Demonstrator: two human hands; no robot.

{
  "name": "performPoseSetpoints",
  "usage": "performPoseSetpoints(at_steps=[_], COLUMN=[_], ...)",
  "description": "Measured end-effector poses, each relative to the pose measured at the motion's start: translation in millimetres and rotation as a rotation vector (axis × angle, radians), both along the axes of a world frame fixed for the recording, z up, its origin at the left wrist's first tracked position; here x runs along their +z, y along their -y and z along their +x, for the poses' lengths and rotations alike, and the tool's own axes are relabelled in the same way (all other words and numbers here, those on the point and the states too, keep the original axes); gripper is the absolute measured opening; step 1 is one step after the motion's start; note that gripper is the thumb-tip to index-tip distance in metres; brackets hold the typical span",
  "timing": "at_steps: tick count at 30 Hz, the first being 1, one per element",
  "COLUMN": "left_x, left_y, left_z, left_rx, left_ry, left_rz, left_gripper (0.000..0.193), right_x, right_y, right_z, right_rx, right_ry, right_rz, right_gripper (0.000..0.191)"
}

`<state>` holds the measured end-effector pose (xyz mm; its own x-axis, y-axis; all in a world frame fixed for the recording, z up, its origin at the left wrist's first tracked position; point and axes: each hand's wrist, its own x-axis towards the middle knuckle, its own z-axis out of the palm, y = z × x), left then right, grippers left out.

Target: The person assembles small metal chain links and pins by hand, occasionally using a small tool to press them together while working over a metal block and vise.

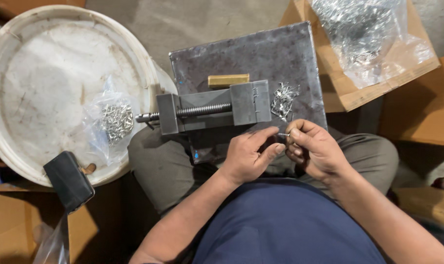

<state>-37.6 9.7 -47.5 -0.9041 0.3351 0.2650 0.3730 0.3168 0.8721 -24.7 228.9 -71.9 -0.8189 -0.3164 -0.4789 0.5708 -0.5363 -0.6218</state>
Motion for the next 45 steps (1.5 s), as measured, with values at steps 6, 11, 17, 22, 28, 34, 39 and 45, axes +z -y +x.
performPoseSetpoints(at_steps=[6,11,17,22,28,34,39,45], left_x=[-13.2,-24.5,-25.9,-21.5,-23.9,-24.0,-22.4,-24.7], left_y=[9.8,21.9,27.3,21.3,20.8,21.4,21.7,23.4], left_z=[4.8,7.5,11.6,12.1,6.8,5.4,2.8,3.2], left_rx=[-0.094,-0.314,-0.369,-0.303,-0.282,-0.284,-0.288,-0.276], left_ry=[0.353,0.795,0.934,0.731,0.763,0.750,0.727,0.689], left_rz=[0.262,0.701,0.847,0.683,0.549,0.537,0.522,0.467], left_gripper=[0.024,0.023,0.023,0.024,0.029,0.033,0.036,0.034], right_x=[5.3,36.9,70.2,92.9,99.8,107.9,107.3,85.0], right_y=[20.8,23.6,37.3,51.1,65.2,71.2,69.9,36.4], right_z=[3.6,-2.3,-18.7,-56.9,-80.8,-82.4,-79.2,-76.2], right_rx=[0.064,0.179,0.179,0.027,0.080,0.122,0.117,-0.046], right_ry=[-0.171,-0.843,-0.970,-1.136,-1.187,-1.239,-1.299,-0.970], right_rz=[0.170,0.767,0.978,1.315,1.360,1.435,1.495,1.438], right_gripper=[0.015,0.010,0.011,0.010,0.008,0.008,0.013,0.017])
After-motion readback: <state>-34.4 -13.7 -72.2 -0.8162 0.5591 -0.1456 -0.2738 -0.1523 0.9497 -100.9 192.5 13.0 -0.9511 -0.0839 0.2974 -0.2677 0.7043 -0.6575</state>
